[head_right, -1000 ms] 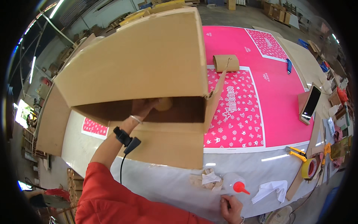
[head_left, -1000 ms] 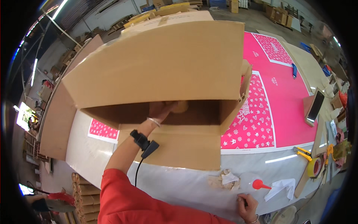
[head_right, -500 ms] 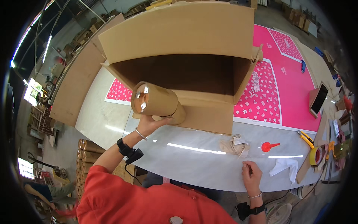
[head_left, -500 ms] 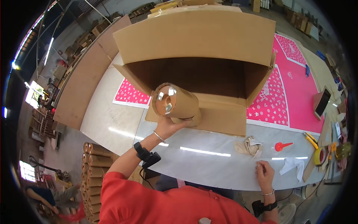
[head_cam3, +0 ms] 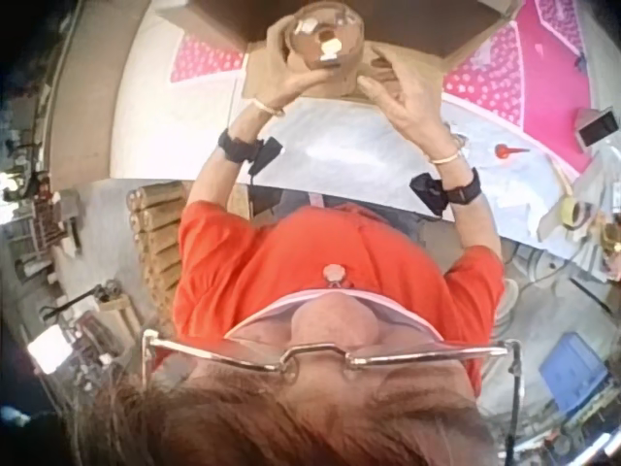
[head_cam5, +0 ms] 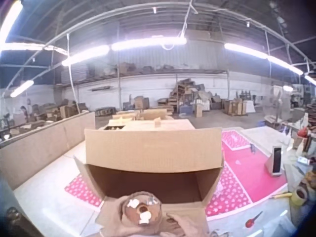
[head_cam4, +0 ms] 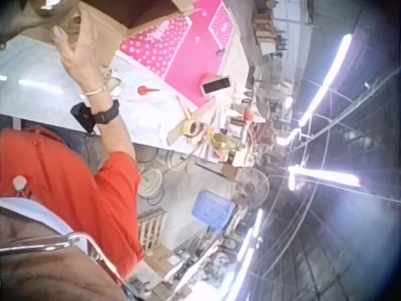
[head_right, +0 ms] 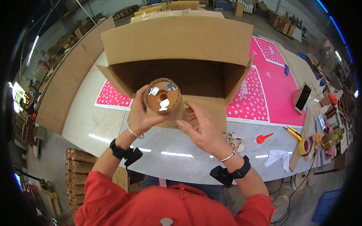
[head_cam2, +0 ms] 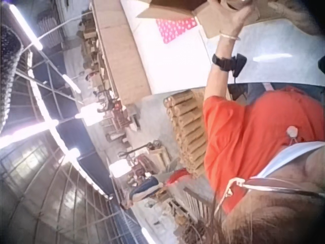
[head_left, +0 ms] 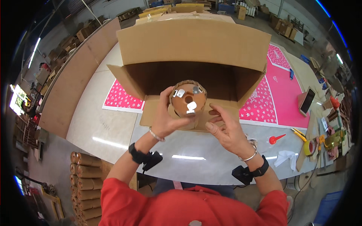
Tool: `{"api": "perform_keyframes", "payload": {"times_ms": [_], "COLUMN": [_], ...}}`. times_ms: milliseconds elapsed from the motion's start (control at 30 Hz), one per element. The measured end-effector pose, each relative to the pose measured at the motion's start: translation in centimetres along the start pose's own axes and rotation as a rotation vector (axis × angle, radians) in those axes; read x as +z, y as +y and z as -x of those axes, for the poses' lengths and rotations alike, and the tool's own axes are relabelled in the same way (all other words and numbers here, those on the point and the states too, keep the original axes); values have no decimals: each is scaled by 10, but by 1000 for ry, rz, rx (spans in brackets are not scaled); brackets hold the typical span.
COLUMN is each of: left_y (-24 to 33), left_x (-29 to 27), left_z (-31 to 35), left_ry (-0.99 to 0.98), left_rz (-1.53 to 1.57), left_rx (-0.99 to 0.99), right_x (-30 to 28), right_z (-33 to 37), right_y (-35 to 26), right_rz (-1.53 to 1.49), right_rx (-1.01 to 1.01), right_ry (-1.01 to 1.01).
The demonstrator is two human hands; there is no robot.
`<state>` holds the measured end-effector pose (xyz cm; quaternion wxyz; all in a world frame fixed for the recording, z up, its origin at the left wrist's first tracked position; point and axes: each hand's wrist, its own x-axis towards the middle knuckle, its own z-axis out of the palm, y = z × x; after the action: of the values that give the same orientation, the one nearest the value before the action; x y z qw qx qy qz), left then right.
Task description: Cleaning cylindrical wooden or bamboo components with a solvent and cloth before packing them into a cardboard box.
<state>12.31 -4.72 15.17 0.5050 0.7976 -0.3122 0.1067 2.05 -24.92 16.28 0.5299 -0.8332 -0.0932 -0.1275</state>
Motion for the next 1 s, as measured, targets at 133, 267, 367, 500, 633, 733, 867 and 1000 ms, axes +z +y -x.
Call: {"api": "perform_keyframes", "payload": {"times_ms": [133,267,367,500,633,733,867,1000], "left_y": [-6,-1,-19,-22,-9,-7,25,43], "left_x": [1,26,48,46,21,25,15,5], "left_z": [43,88,105,98,73,68,59,50], "left_ry": [-106,-277,-361,-389,-404,-380,-300,-237], "left_rz": [259,243,250,99,-19,-110,-243,-176], "left_rx": [78,-82,-183,2,-294,-219,-45,-31], "right_x": [0,10,23,28,29,29,18,7], "right_z": [8,45,59,68,57,54,52,46], "right_y": [-27,-3,34,52,46,44,12,-9], "right_rz": [-254,-39,87,263,372,416,409,436], "right_rx": [184,200,380,202,165,108,90,-73], "right_ry": [-68,-81,-120,-66,-76,-59,15,93]}}
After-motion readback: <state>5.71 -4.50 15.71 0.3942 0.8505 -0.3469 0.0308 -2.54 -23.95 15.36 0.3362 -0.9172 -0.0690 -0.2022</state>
